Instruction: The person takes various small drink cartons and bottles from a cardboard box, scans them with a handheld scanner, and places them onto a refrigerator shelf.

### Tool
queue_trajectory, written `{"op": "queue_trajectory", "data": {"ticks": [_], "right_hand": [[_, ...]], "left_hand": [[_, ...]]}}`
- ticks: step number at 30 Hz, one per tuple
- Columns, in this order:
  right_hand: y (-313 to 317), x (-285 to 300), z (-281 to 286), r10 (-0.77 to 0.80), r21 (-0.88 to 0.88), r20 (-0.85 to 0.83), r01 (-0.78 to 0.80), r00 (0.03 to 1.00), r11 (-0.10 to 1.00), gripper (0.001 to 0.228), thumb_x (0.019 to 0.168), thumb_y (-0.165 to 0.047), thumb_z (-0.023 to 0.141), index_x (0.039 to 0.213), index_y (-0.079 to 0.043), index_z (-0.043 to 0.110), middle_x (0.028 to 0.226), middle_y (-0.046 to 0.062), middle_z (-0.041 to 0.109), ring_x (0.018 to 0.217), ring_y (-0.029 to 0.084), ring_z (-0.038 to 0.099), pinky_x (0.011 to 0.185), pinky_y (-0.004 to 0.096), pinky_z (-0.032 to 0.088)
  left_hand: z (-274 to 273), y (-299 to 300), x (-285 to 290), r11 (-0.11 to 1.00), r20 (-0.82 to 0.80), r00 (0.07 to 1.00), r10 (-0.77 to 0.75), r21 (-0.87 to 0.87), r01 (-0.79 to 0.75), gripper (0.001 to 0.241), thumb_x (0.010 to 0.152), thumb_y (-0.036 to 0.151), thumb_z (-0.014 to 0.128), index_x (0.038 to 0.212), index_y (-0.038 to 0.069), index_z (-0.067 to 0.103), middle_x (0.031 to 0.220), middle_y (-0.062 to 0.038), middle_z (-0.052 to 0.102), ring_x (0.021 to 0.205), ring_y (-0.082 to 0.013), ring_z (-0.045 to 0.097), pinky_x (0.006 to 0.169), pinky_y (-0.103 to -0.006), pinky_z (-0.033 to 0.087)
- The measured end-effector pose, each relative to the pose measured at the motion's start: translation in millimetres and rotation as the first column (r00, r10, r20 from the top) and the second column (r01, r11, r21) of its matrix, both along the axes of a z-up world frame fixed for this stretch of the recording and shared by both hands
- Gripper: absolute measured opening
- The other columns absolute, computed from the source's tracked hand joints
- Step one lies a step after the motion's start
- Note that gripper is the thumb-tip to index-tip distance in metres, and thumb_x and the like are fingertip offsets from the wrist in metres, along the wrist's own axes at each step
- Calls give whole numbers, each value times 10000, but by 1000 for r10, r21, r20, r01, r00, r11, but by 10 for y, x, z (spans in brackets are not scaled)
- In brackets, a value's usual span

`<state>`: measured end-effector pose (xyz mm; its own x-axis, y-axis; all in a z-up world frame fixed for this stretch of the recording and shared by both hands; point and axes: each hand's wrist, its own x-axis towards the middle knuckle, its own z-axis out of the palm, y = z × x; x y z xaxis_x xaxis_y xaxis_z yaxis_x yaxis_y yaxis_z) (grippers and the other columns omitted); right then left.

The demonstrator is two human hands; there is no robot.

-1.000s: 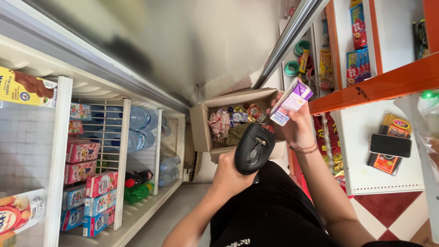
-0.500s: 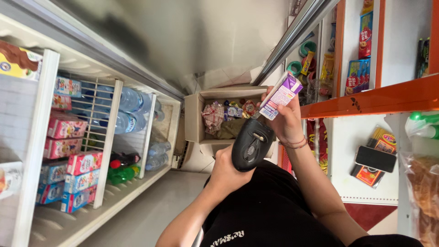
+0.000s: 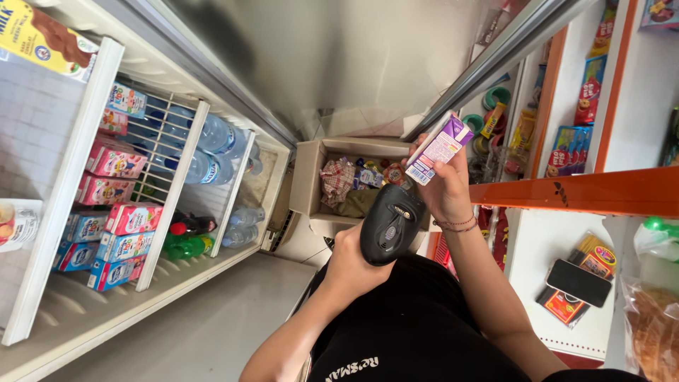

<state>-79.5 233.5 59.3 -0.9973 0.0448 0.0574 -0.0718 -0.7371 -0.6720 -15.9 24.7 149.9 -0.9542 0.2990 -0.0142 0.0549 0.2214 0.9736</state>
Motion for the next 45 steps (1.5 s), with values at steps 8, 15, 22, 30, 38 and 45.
{"op": "queue_trajectory", "data": {"ticks": [8, 15, 22, 30, 38, 45], "right_hand": [[-163, -50, 135, 202, -182, -112, -220, 973, 958, 809, 909, -119, 662, 1628, -108, 291, 1383, 169, 571, 1263, 335, 606, 1135, 499, 485], [-636, -137, 47, 286, 117, 40, -288, 958, 950, 881, 863, 102, 548, 1634, -168, 219, 1413, 91, 523, 1274, 246, 555, 1078, 442, 468], [-1455, -307, 2, 390, 371, -14, -357, 921, 857, 594, 897, 164, 629, 1442, 4, 457, 1355, 79, 613, 1256, 187, 609, 1106, 361, 497], [-2447, -478, -175, 472, 548, -121, -337, 873, 765, 622, 906, 146, 667, 1470, 2, 449, 1278, 77, 640, 1196, 162, 625, 1054, 310, 505], [-3492, -771, -498, 543, 756, -287, -160, 789, 634, 603, 853, 193, 621, 1419, 16, 512, 1418, 134, 572, 1335, 226, 586, 1107, 335, 507], [-4213, -1103, -914, 605, 768, -304, -186, 736, 612, 559, 897, 161, 677, 1415, 26, 517, 1393, 170, 628, 1267, 236, 645, 1074, 357, 568]], "left_hand": [[-14, -142, -89, 984, -81, 984, 158, 95, -150, 304, 794, 66, 809, 1070, -2, 703, 942, -130, 780, 881, -232, 800, 775, -321, 609], [41, -635, -152, 931, -9, 957, 289, 236, -279, 314, 823, 104, 829, 1088, -2, 699, 973, -92, 773, 880, -133, 736, 833, -287, 586], [60, -1112, -9, 879, -103, 887, 451, 223, -421, 410, 815, 115, 839, 1165, -2, 662, 1025, -78, 750, 921, -132, 713, 870, -290, 573], [-542, -1675, 173, 713, -20, 732, 681, 247, -656, 403, 816, 112, 836, 1165, -1, 669, 1031, -70, 756, 937, -113, 705, 865, -294, 578], [-1552, -2167, 75, 476, 85, 516, 852, 283, -833, 414, 808, 140, 857, 1147, -10, 673, 1035, -63, 751, 926, -122, 696, 855, -295, 565], [-1940, -2626, -168, 376, 44, 407, 912, 303, -876, 372, 828, 148, 859, 1123, -4, 691, 1051, -76, 764, 945, -149, 727, 860, -316, 580]]}}
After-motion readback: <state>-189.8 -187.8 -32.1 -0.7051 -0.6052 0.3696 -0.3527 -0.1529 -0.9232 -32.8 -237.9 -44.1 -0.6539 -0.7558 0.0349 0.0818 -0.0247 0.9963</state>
